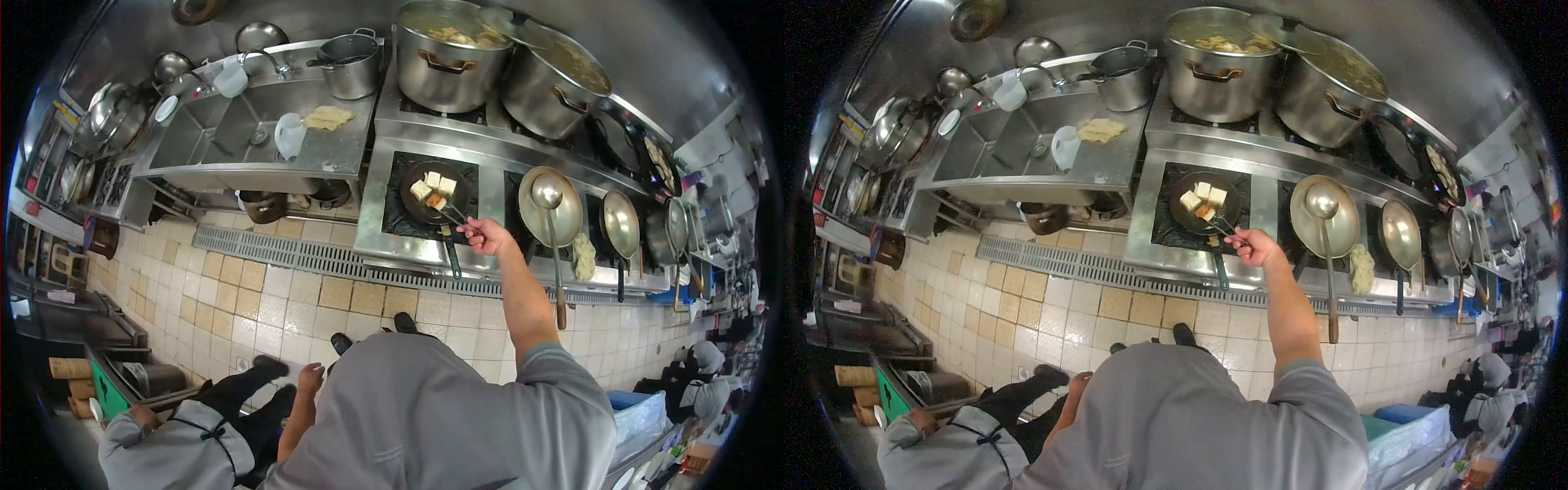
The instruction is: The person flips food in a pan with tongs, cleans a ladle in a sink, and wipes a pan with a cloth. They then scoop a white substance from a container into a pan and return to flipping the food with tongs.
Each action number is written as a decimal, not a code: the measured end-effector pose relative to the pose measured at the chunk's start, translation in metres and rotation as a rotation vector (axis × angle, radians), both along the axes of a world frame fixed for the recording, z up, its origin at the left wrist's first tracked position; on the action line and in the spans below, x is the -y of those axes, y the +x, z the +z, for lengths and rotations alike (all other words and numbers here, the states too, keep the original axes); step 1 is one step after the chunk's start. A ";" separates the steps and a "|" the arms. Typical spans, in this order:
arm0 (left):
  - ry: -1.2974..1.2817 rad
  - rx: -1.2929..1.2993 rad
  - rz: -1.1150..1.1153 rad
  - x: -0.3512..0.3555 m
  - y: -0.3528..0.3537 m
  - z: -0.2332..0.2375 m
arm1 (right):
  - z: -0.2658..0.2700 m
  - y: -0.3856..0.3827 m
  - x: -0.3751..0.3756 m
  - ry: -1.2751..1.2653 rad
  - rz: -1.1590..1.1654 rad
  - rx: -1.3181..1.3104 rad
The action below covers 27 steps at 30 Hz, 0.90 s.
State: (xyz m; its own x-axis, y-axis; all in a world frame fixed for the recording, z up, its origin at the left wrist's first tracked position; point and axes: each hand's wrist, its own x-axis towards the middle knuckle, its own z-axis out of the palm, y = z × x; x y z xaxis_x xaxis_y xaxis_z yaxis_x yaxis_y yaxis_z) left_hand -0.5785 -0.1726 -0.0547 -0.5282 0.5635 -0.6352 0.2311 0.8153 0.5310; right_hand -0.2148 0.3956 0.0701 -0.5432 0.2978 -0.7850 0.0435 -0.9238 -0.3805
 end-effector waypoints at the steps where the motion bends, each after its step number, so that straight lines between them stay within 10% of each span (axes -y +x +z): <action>1: -0.002 0.017 -0.006 0.001 0.000 0.001 | -0.002 0.000 0.000 0.002 -0.005 0.001; 5: 0.124 -0.239 -0.252 0.024 -0.010 -0.034 | 0.001 -0.004 0.001 -0.101 -0.029 -0.031; 10: 0.032 0.113 0.090 0.012 -0.004 0.012 | 0.003 0.004 0.000 -0.207 -0.040 -0.066; 14: 0.187 0.059 -0.174 0.031 -0.023 -0.036 | 0.039 0.010 0.020 -0.129 0.002 0.011; 20: 0.117 0.088 -0.100 0.012 -0.005 0.009 | 0.086 0.029 0.032 1.576 0.503 1.144; 27: -0.022 0.062 0.033 -0.002 0.009 0.037 | 0.101 0.029 0.010 1.626 0.402 1.151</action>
State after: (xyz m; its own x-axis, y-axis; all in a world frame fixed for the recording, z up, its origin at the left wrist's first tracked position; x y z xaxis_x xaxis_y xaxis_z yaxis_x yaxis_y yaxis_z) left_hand -0.5695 -0.1709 -0.0174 -0.5055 0.5317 -0.6795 0.1710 0.8337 0.5251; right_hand -0.1858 0.3853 0.1711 -0.2898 0.9545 0.0703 0.8954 0.2963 -0.3324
